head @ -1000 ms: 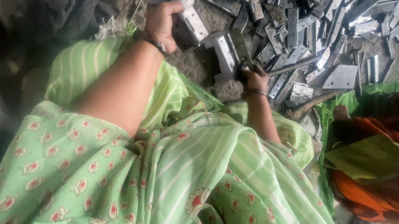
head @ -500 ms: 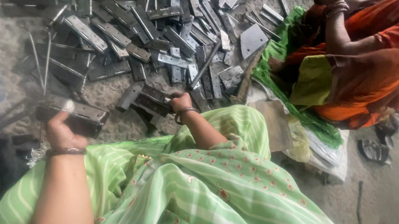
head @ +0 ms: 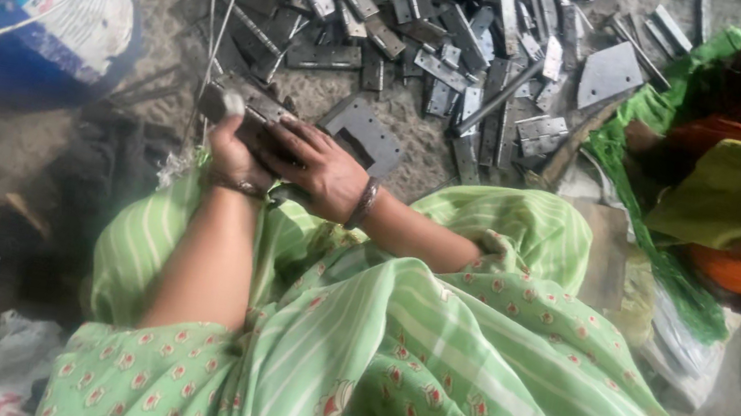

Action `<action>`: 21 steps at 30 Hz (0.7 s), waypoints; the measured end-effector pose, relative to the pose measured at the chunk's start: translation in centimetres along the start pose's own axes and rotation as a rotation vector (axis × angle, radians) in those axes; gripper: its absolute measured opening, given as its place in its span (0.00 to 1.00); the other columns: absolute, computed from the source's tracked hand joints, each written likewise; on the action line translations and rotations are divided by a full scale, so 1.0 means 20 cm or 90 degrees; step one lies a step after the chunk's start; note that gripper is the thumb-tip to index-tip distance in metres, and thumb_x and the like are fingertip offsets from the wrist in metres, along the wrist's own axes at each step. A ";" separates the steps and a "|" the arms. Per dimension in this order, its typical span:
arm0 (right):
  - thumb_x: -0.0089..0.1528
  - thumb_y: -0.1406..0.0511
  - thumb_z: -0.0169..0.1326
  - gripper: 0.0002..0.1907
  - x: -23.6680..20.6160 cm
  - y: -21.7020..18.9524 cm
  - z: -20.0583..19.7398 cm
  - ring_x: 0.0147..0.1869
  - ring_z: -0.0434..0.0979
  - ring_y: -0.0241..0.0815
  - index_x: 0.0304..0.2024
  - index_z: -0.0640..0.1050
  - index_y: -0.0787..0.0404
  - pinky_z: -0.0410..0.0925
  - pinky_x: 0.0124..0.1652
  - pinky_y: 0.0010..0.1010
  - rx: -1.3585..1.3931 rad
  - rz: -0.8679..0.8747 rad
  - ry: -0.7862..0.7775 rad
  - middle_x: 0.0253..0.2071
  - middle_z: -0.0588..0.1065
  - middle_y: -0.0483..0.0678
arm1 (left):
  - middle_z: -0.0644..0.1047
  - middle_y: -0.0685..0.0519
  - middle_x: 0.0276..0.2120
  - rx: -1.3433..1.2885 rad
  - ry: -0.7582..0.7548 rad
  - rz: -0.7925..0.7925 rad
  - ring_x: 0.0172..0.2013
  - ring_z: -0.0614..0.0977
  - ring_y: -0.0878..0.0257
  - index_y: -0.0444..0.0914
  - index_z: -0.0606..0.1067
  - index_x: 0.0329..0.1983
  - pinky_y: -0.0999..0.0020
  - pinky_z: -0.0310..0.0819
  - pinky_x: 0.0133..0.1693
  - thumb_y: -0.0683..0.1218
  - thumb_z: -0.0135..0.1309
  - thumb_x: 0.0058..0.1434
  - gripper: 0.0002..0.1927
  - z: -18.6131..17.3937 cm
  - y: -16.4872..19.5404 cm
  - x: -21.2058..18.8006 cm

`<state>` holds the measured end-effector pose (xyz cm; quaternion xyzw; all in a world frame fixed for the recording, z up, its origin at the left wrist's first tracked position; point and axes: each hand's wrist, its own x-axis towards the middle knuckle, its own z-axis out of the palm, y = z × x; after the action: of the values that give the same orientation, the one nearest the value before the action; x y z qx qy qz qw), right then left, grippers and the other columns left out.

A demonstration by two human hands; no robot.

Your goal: The person sits on the ground among piles of metal hinge leaves and hinge pins. They pick up hinge leaves, align them, insert a pin into the knuckles by hand to join the leaves, and set the assembled hinge aside, repeating this for one hinge after another.

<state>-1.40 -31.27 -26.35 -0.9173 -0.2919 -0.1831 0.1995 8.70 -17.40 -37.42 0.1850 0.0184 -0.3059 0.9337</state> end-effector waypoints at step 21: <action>0.56 0.66 0.51 0.39 0.23 1.02 0.49 0.67 0.58 0.62 0.71 0.60 0.58 0.59 0.58 0.65 -0.256 0.348 -0.387 0.66 0.64 0.60 | 0.78 0.48 0.54 -0.115 0.117 0.142 0.54 0.80 0.50 0.36 0.70 0.65 0.50 0.76 0.61 0.35 0.60 0.54 0.32 0.00 0.18 0.24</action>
<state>16.65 -39.85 -38.02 -0.9933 -0.0428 0.1007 -0.0361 14.62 -17.48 -36.85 0.1282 0.1102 -0.1795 0.9691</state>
